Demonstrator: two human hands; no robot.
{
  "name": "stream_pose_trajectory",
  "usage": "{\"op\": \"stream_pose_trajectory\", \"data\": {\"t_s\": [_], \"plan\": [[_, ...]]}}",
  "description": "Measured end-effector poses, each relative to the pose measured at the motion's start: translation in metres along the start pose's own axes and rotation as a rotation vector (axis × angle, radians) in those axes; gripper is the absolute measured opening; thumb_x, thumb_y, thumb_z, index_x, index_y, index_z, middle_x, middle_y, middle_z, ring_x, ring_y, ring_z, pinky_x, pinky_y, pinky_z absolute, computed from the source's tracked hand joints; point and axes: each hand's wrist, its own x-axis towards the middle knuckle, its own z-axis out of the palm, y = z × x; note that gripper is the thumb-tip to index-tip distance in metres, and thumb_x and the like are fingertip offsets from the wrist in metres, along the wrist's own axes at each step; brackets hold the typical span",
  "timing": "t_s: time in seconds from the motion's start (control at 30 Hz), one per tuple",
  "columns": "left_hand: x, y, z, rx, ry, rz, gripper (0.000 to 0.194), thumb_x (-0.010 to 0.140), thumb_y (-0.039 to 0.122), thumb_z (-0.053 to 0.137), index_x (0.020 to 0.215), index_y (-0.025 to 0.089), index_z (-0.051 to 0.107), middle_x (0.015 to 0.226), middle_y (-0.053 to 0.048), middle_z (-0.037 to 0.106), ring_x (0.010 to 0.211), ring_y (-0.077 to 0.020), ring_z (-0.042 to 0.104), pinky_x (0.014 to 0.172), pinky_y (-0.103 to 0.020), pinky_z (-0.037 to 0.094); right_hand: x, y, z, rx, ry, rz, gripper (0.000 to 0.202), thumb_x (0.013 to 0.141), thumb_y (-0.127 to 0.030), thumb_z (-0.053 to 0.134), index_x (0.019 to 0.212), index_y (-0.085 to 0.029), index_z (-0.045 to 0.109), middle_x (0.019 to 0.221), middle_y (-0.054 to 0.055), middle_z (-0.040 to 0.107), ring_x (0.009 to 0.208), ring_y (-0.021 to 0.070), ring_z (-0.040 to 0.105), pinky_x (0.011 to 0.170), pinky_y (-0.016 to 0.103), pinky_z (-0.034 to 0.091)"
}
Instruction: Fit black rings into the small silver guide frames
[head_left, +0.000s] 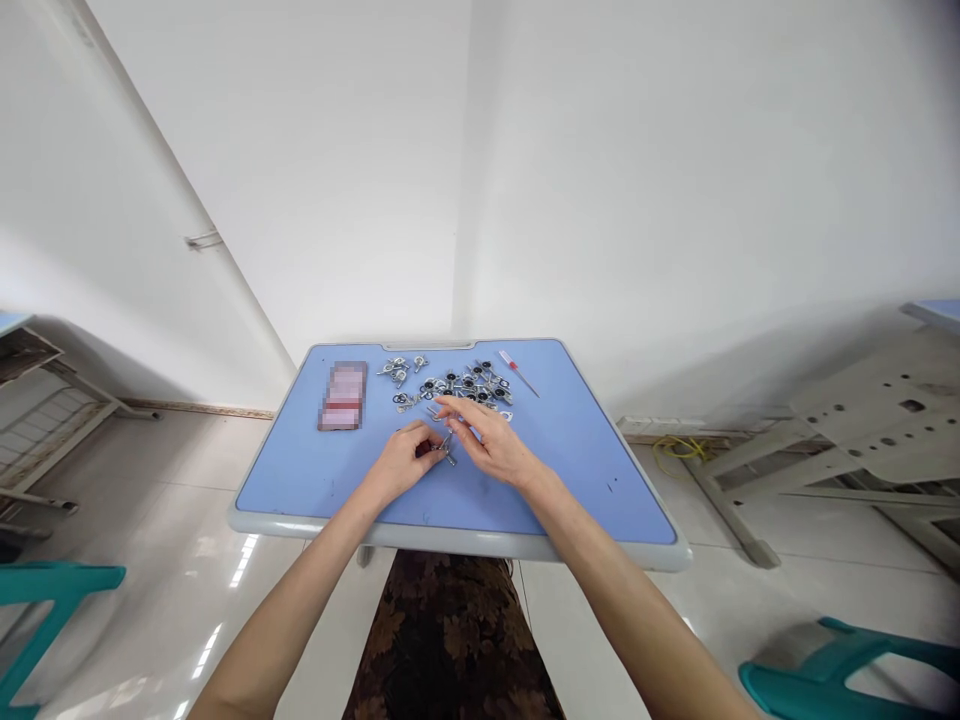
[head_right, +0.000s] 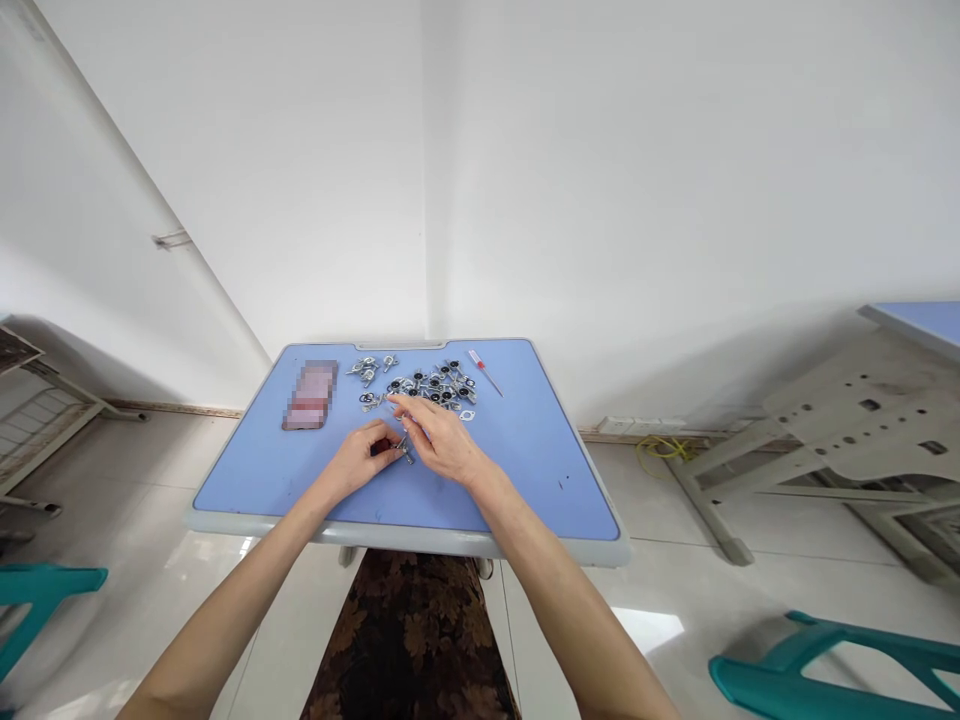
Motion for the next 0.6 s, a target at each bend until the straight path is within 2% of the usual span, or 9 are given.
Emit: {"op": "stream_pose_trajectory", "data": {"t_s": [0.1,0.3,0.4,0.6], "plan": [[0.000,0.001,0.000,-0.001,0.000,0.000,0.003,0.081,0.017,0.060,0.079,0.015,0.061,0.080,-0.001,0.057,0.068,-0.0126,0.051,0.065,-0.025,0.042,0.001,0.000,0.002,0.039,0.031,0.024,0.034,0.094,-0.020,0.039,0.125,-0.023,0.050,0.091,0.006,0.065,0.081,0.0167,0.062,0.077,0.033,0.052],[0.000,0.002,0.000,-0.006,0.002,-0.001,0.005,0.081,0.020,0.059,0.079,0.016,0.060,0.078,-0.001,0.056,0.068,-0.0130,0.051,0.065,-0.025,0.041,0.002,0.004,0.010,-0.057,0.141,0.057,0.023,0.091,-0.023,0.048,0.111,-0.021,0.058,0.082,0.003,0.065,0.072,0.0156,0.061,0.070,0.029,0.051],[0.000,0.002,0.000,0.003,0.003,0.001,0.005,0.081,0.020,0.059,0.079,0.015,0.061,0.078,-0.001,0.056,0.068,-0.0132,0.051,0.065,-0.026,0.042,0.001,0.004,0.011,-0.085,0.124,0.033,0.021,0.091,-0.024,0.049,0.109,-0.022,0.058,0.079,0.003,0.064,0.070,0.0153,0.060,0.067,0.029,0.050],[0.000,0.002,0.000,0.011,-0.001,-0.016,0.004,0.080,0.019,0.059,0.079,0.016,0.060,0.079,-0.002,0.057,0.068,-0.0133,0.051,0.066,-0.026,0.043,-0.001,0.000,0.003,-0.003,0.021,0.013,0.036,0.094,-0.022,0.040,0.130,-0.024,0.045,0.095,0.006,0.063,0.081,0.0164,0.060,0.072,0.032,0.052]]}}
